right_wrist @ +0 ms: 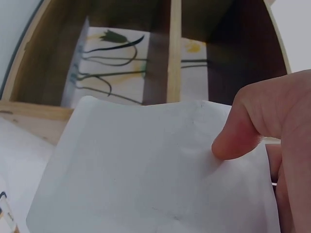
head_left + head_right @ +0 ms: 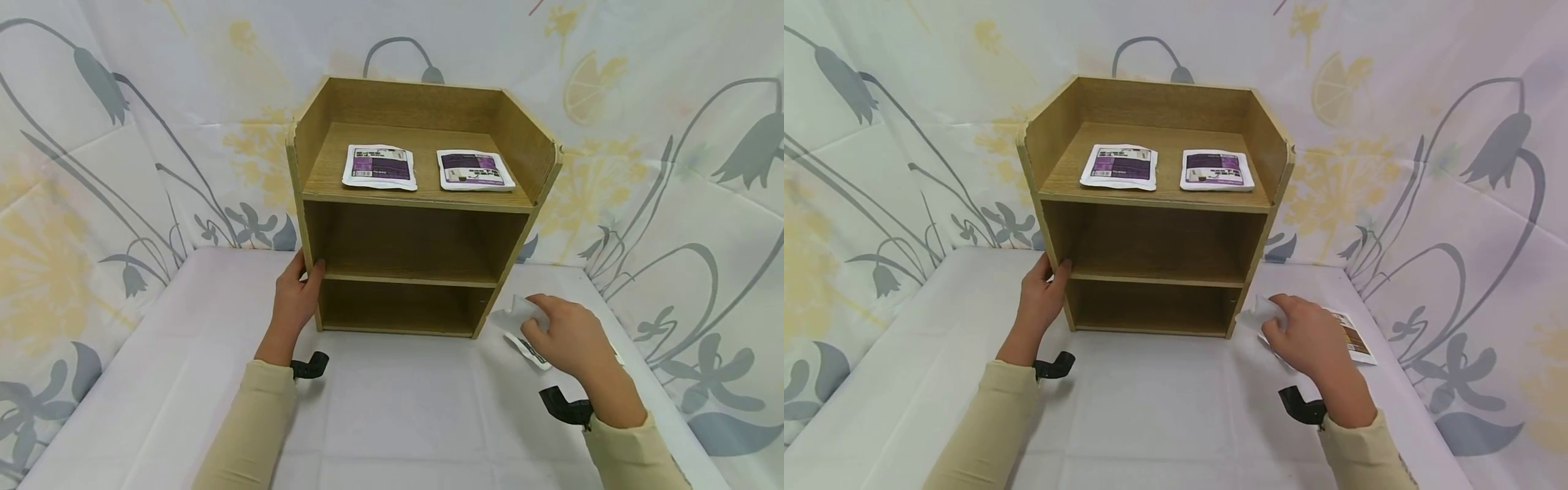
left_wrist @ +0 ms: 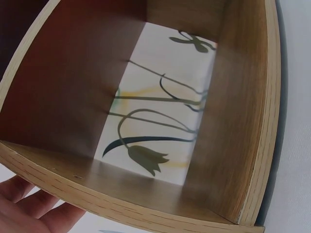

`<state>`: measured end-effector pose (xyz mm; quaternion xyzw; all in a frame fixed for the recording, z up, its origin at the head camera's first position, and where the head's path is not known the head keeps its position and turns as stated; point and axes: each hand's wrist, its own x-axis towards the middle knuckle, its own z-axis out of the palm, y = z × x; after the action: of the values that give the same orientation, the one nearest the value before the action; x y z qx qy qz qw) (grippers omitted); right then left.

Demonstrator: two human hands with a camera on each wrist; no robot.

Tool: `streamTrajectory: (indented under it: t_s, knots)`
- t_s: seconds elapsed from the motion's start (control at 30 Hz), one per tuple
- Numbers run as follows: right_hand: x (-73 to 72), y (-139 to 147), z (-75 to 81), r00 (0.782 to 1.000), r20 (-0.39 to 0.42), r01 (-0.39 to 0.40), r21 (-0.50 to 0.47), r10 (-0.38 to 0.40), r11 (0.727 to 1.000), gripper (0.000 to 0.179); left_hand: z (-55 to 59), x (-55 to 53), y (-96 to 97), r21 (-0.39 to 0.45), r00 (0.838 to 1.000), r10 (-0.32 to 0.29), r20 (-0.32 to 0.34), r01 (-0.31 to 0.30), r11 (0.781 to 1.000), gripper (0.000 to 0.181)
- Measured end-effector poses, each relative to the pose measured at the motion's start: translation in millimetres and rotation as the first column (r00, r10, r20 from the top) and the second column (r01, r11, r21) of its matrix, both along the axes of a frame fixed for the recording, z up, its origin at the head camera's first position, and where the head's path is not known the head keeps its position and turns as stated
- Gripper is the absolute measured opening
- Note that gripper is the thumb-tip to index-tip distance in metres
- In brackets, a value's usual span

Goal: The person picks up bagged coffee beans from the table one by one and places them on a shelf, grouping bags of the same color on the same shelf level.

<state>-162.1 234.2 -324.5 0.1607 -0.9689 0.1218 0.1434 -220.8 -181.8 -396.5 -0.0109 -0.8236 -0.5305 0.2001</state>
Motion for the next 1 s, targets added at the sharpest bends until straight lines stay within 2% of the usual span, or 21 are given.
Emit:
streamTrajectory:
  t_s: [0.2,0.6,0.77,1.0]
  knots:
    - [5.1,-9.5,4.0,1.0,-0.008,-0.024,-0.006,0.024,1.0,0.031,-1.5,0.0,-0.3,-0.001,1.0,0.001,-0.004,-0.001,1.0,0.058]
    - [8.6,-29.7,5.9,0.982,-0.133,-0.142,-0.049,0.135,0.989,0.031,-1.7,-0.9,0.1,0.0,1.0,-0.003,0.001,0.003,1.0,0.058]
    - [5.8,-37.1,4.2,0.962,-0.208,-0.199,-0.077,0.179,0.977,0.033,-2.0,-1.1,0.0,-0.009,1.0,-0.001,-0.002,0.0,1.0,0.057]
    - [4.2,-49.8,5.5,0.915,-0.345,-0.269,-0.128,0.211,0.955,0.035,-0.3,-1.3,0.6,-0.013,1.0,0.0,0.003,0.0,1.0,0.056]
